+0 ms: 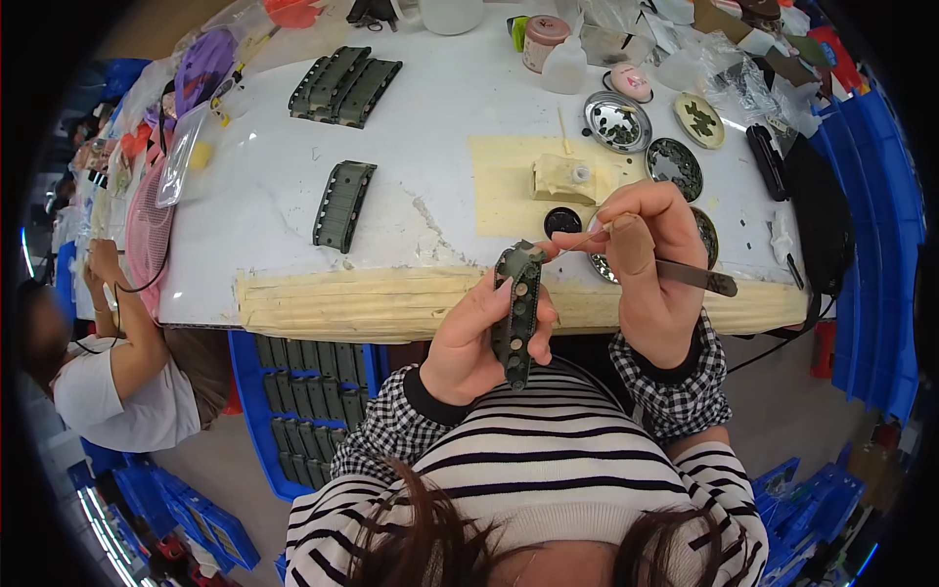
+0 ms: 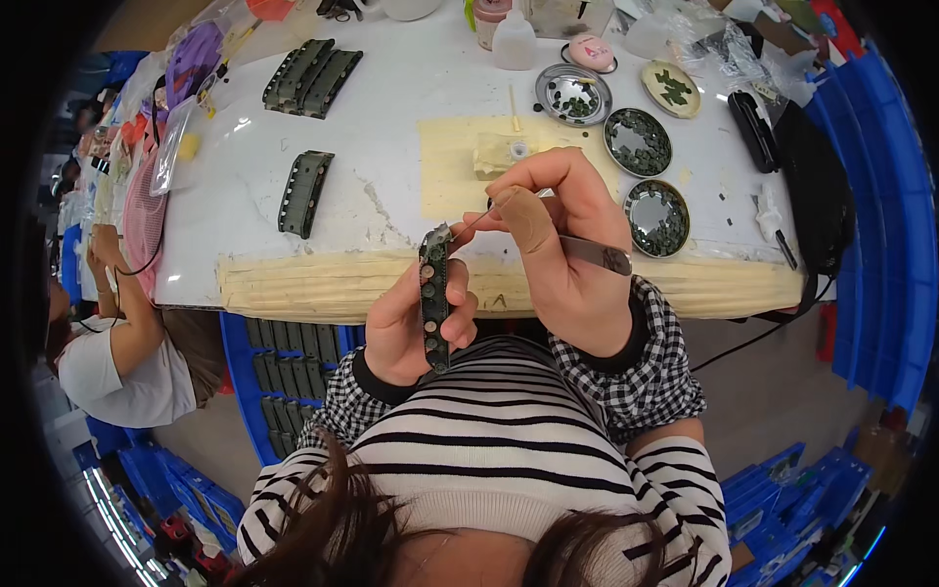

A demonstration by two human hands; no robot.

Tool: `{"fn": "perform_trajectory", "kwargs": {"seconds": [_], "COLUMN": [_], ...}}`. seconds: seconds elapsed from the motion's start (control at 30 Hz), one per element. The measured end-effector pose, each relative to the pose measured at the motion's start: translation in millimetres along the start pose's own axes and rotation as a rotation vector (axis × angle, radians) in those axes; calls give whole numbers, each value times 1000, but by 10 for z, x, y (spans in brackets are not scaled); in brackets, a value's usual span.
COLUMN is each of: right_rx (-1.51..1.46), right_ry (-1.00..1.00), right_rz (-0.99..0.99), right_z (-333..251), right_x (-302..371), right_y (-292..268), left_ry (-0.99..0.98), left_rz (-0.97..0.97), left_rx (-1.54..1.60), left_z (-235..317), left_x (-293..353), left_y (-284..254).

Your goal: Applying a liquid to green plastic toy tank treads using a thin brush applicator.

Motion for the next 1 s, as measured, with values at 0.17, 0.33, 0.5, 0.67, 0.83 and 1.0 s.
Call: {"fn": "perform_trajectory", "kwargs": {"seconds": [0.17,0.33,0.5,0.67,0.83,1.0], "right_rx": [-31,28,35,258,880,930], "right_ry": [21,37,21,-48,-257,-183], "right_rz": [10,1,56,211,188,102], "right_z": [-7,-22,7,72,139,211], "right_x": [9,-1,-9,-107,-343,-300], "right_y": [37,35,36,-176,-264,-260], "left_ry": [-4,-2,-14,0,65,188], "left_rz": [17,22,42,61,48,194], "left_rx": [-13,-23,-55,-152,-110,-572], "left_z": [4,-6,6,43,82,150], "left_x": [23,15,17,21,17,63], "left_y": [11,13,32,20,17,96]}}
Point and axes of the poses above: each hand's wrist, its own x-axis away from the middle knuckle, its own y-axis out of the palm, z = x × y, the point moved 2 cm from there along -x, towards the middle knuckle, and after that the axes turned 4 degrees about -z, right-handed, at the moved point
